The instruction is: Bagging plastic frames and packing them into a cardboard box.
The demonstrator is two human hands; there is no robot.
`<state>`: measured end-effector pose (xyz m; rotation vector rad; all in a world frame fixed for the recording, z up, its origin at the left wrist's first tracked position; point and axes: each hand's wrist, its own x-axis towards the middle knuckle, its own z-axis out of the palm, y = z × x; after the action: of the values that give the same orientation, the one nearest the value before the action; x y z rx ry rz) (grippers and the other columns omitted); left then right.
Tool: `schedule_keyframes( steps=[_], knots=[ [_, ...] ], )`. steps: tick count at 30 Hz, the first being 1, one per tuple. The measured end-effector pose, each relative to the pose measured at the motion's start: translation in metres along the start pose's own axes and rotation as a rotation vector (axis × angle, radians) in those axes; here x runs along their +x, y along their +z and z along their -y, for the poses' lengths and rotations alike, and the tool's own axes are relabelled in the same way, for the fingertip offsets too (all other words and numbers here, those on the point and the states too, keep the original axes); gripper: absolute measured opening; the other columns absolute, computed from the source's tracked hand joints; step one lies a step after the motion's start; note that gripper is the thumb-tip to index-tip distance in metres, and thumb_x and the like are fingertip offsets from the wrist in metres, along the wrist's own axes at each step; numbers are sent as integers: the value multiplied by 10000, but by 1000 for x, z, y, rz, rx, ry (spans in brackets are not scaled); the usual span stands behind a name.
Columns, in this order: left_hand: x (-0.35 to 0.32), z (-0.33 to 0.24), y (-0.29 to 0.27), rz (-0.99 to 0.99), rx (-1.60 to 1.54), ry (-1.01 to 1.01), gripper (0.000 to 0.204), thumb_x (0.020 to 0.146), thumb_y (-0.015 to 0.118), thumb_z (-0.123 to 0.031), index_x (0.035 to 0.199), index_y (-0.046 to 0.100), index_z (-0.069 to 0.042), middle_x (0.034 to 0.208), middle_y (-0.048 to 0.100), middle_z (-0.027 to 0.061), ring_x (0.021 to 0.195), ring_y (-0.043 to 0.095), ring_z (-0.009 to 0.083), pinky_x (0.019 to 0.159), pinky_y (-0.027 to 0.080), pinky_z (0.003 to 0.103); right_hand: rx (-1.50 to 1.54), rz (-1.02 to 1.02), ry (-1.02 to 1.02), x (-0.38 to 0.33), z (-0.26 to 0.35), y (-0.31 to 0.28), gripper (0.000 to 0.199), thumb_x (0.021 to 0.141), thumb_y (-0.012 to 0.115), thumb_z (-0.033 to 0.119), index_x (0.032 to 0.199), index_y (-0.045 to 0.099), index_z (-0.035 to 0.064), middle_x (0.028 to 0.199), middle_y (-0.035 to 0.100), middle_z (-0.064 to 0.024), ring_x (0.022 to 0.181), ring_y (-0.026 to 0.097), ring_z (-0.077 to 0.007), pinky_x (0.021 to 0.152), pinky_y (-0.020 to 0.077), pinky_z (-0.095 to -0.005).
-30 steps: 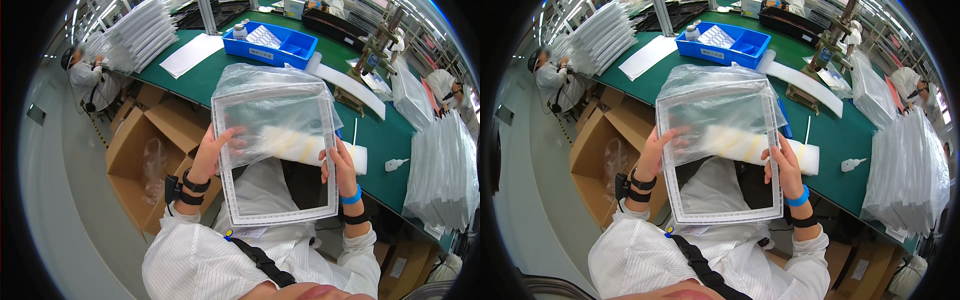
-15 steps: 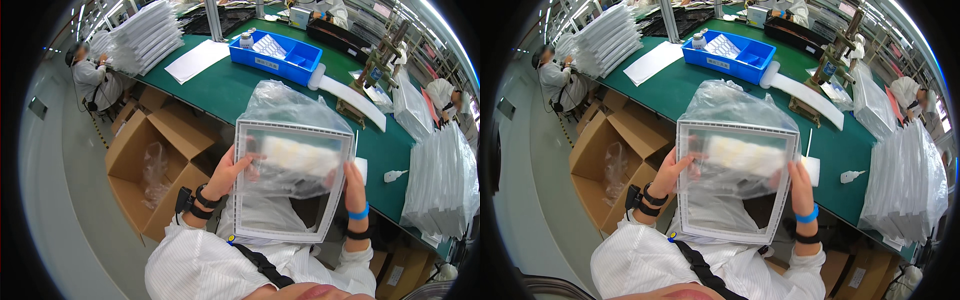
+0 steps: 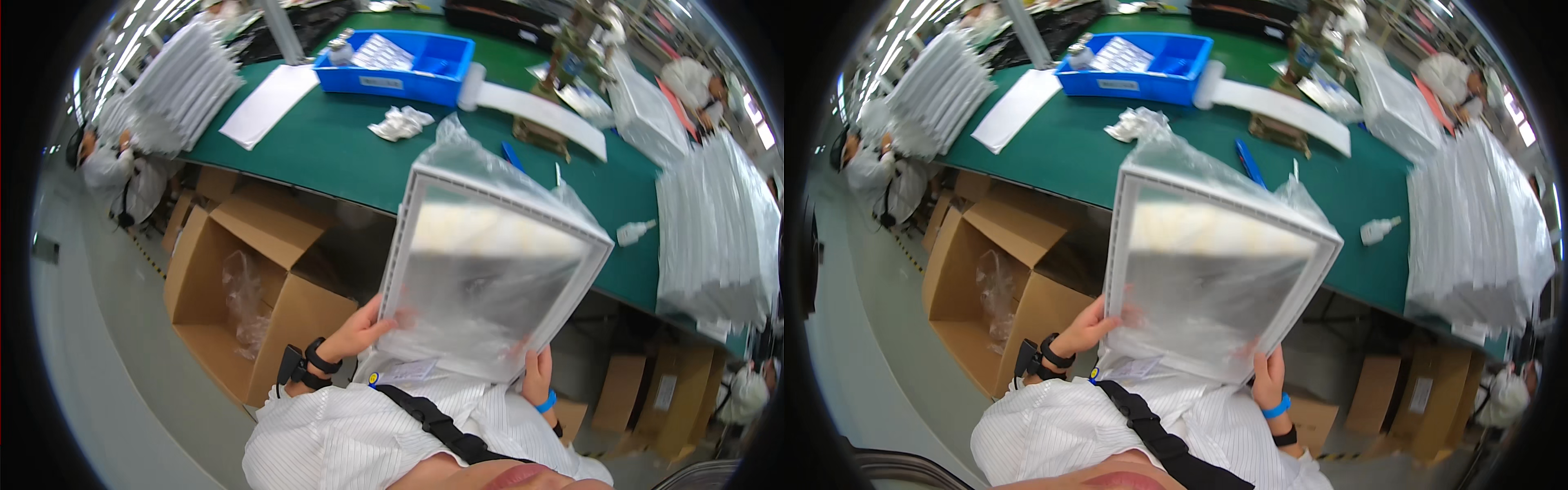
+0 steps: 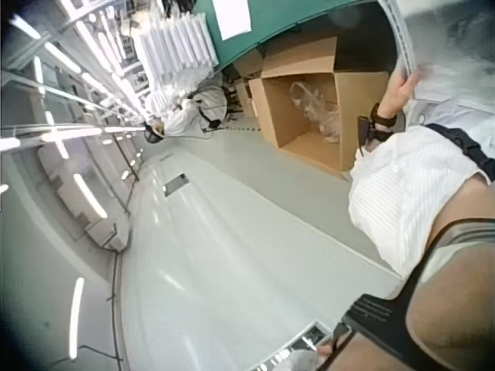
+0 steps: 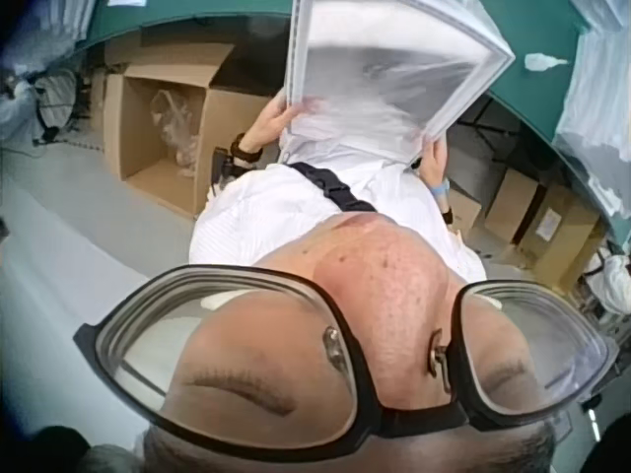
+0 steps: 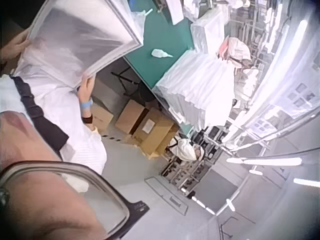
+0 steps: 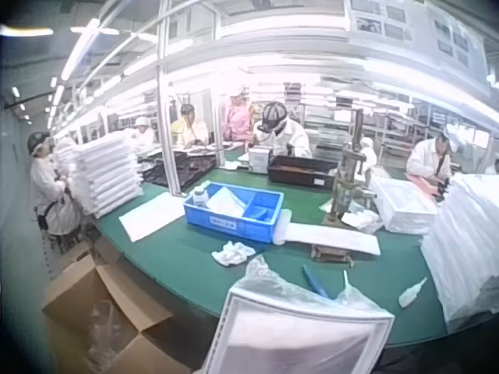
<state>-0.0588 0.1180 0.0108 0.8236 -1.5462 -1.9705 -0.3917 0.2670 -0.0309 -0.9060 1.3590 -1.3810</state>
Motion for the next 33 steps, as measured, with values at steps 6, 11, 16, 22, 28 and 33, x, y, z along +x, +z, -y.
schedule_keyframes(
  steps=[6, 11, 16, 22, 28, 33],
  knots=[
    [20, 18, -3, -70, -216, 47, 504, 1033, 271, -324, 1394, 305, 26, 1293, 525, 156, 1106, 574, 227, 989, 418, 355, 154, 7, -74, 8, 22, 6, 314, 946, 407, 94, 1244, 394, -5, 1030, 568, -106, 922, 591, -196, 864, 474, -353],
    [17, 48, 2, -95, -423, -115, 515, 1031, 237, -355, 1310, 433, 31, 1218, 572, 178, 1065, 596, 259, 966, 445, 363, 188, -55, -159, 2, 27, 1, 333, 948, 417, 162, 1233, 394, -9, 971, 608, -127, 883, 619, -220, 834, 495, -374],
    [31, 59, 7, 43, -652, -52, 511, 1030, 243, -359, 1314, 401, 36, 1178, 581, 197, 1022, 613, 299, 945, 458, 392, 206, 77, -248, 9, 30, -23, 351, 960, 409, 198, 1237, 389, -17, 943, 617, -132, 846, 622, -214, 791, 507, -358],
    [44, 51, 26, -243, -138, 204, 575, 1023, 213, -426, 1416, 210, -6, 1251, 524, 190, 1070, 570, 249, 955, 439, 374, 81, -16, -273, 19, 64, -4, 409, 997, 395, 336, 1204, 389, -17, 920, 602, -123, 800, 600, -182, 750, 497, -325],
    [43, 62, 16, -352, -247, 45, 583, 1010, 267, -466, 1375, 338, -18, 1303, 493, 144, 1110, 547, 237, 951, 450, 376, 120, -49, -264, 30, 77, 1, 253, 973, 416, 177, 1157, 371, 10, 941, 598, -106, 808, 592, -152, 788, 478, -308],
    [49, 61, 11, -258, -196, 33, 522, 1025, 272, -382, 1387, 333, -10, 1340, 471, 116, 1176, 498, 211, 997, 403, 347, 42, -117, -89, 27, 88, 2, 257, 868, 526, 42, 1105, 441, -10, 914, 618, -96, 838, 617, -152, 774, 491, -296]
  ],
)
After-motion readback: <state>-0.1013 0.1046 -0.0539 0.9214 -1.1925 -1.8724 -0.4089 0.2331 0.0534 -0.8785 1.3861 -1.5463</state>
